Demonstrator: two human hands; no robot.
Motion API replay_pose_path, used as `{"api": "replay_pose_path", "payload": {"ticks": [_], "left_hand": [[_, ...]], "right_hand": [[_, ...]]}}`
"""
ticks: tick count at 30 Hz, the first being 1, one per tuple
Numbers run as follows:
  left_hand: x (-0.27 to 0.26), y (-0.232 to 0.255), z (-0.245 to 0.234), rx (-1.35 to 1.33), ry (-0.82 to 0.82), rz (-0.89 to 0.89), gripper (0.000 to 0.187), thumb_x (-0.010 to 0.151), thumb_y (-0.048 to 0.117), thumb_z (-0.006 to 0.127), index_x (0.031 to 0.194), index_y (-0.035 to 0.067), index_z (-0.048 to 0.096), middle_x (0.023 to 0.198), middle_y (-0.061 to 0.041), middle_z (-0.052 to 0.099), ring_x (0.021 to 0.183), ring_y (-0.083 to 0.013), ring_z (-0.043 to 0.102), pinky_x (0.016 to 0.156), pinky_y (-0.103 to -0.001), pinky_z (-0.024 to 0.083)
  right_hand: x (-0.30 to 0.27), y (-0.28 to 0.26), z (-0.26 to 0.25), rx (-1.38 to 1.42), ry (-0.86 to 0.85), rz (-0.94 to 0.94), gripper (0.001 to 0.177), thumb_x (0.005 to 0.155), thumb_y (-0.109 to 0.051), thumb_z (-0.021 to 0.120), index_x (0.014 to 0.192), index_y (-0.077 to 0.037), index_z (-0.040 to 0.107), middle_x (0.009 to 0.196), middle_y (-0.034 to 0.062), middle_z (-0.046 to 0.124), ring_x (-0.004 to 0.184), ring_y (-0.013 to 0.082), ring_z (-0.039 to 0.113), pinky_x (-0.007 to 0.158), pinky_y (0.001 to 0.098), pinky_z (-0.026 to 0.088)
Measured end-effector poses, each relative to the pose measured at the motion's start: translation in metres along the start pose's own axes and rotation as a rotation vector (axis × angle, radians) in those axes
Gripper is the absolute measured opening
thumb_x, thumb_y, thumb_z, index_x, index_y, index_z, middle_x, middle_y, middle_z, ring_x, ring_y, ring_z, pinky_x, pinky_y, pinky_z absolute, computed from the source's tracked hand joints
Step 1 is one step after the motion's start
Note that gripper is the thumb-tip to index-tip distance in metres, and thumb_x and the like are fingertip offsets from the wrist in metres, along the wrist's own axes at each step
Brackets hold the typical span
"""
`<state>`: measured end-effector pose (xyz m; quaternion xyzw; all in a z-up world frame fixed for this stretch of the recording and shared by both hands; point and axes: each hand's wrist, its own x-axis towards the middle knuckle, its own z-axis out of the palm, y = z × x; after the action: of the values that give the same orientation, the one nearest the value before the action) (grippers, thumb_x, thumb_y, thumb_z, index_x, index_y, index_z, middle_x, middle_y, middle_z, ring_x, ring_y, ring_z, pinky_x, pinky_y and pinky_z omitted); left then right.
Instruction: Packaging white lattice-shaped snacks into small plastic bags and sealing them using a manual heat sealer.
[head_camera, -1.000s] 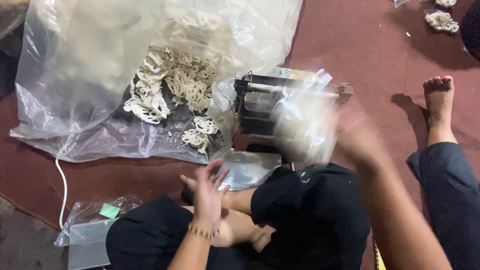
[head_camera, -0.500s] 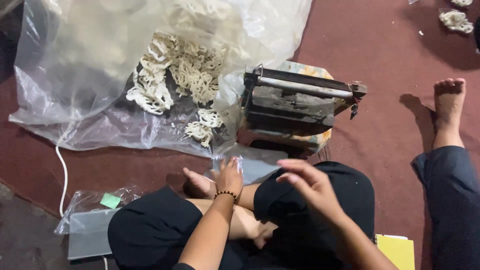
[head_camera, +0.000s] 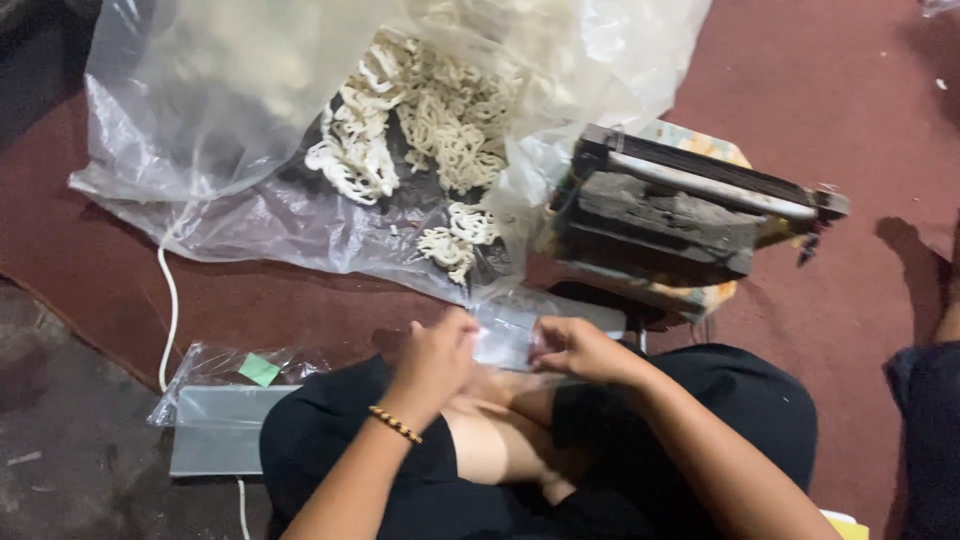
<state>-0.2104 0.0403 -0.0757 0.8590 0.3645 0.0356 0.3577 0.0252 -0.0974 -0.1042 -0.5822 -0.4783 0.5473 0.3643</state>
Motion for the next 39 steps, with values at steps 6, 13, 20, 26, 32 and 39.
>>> {"api": "replay_pose_path", "payload": {"ticks": [6,13,20,26,32,39], "left_hand": [[0.006,-0.032,-0.06,-0.095,0.159,-0.312,0.01,0.085,0.02,0.07,0.094,0.016,0.069,0.084,-0.01,0.08,0.086,-0.0352,0.077,0.075,-0.045,0.061],[0.033,-0.051,-0.045,-0.217,0.153,-0.431,0.006,0.077,0.02,0.075,0.08,0.021,0.071,0.081,-0.004,0.08,0.077,-0.0259,0.078,0.066,-0.036,0.062],[0.04,-0.049,-0.048,-0.637,0.139,-0.464,0.036,0.074,0.003,0.078,0.108,0.008,0.068,0.076,-0.006,0.076,0.057,-0.013,0.065,0.056,-0.025,0.054],[0.046,-0.049,-0.051,-0.6,0.227,-0.356,0.016,0.08,0.02,0.079,0.085,0.005,0.079,0.062,0.0,0.072,0.051,-0.0101,0.056,0.05,-0.025,0.047],[0.047,-0.05,-0.059,-0.687,0.172,-0.364,0.039,0.099,0.029,0.054,0.104,0.005,0.084,0.064,-0.003,0.064,0.055,-0.0117,0.051,0.054,-0.025,0.041],[0.031,-0.032,-0.064,-0.708,0.205,-0.326,0.02,0.088,0.009,0.071,0.1,-0.005,0.08,0.068,-0.004,0.068,0.059,-0.0102,0.051,0.054,-0.024,0.043]], "right_hand": [[0.037,0.052,-0.004,-1.621,0.384,0.061,0.018,0.068,-0.007,0.071,0.083,-0.017,0.073,0.062,0.0083,0.067,0.055,0.0304,0.069,0.054,0.0482,0.045],[0.253,-0.005,0.004,-0.777,0.35,0.085,0.04,0.09,-0.031,0.069,0.125,-0.015,0.063,0.117,0.0169,0.067,0.108,0.04,0.068,0.085,0.0561,0.057],[0.366,0.022,-0.026,-0.738,0.519,0.52,0.114,0.087,-0.043,0.078,0.166,-0.028,-0.003,0.169,0.0247,-0.013,0.156,0.0489,0.0,0.114,0.0798,0.011],[0.361,0.033,-0.025,-0.771,0.637,0.329,0.042,0.08,-0.018,0.062,0.121,-0.009,0.063,0.099,0.0224,0.073,0.09,0.0463,0.07,0.076,0.0559,0.056],[0.257,-0.023,0.01,0.341,0.487,-0.185,0.059,0.08,-0.01,0.064,0.138,-0.003,0.059,0.115,0.0065,0.067,0.097,0.0153,0.058,0.085,0.0253,0.048],[0.112,-0.087,0.026,1.031,0.325,-0.146,0.042,0.099,-0.011,0.056,0.138,0.003,0.055,0.126,0.0149,0.064,0.113,0.0216,0.06,0.101,0.0338,0.045]]}}
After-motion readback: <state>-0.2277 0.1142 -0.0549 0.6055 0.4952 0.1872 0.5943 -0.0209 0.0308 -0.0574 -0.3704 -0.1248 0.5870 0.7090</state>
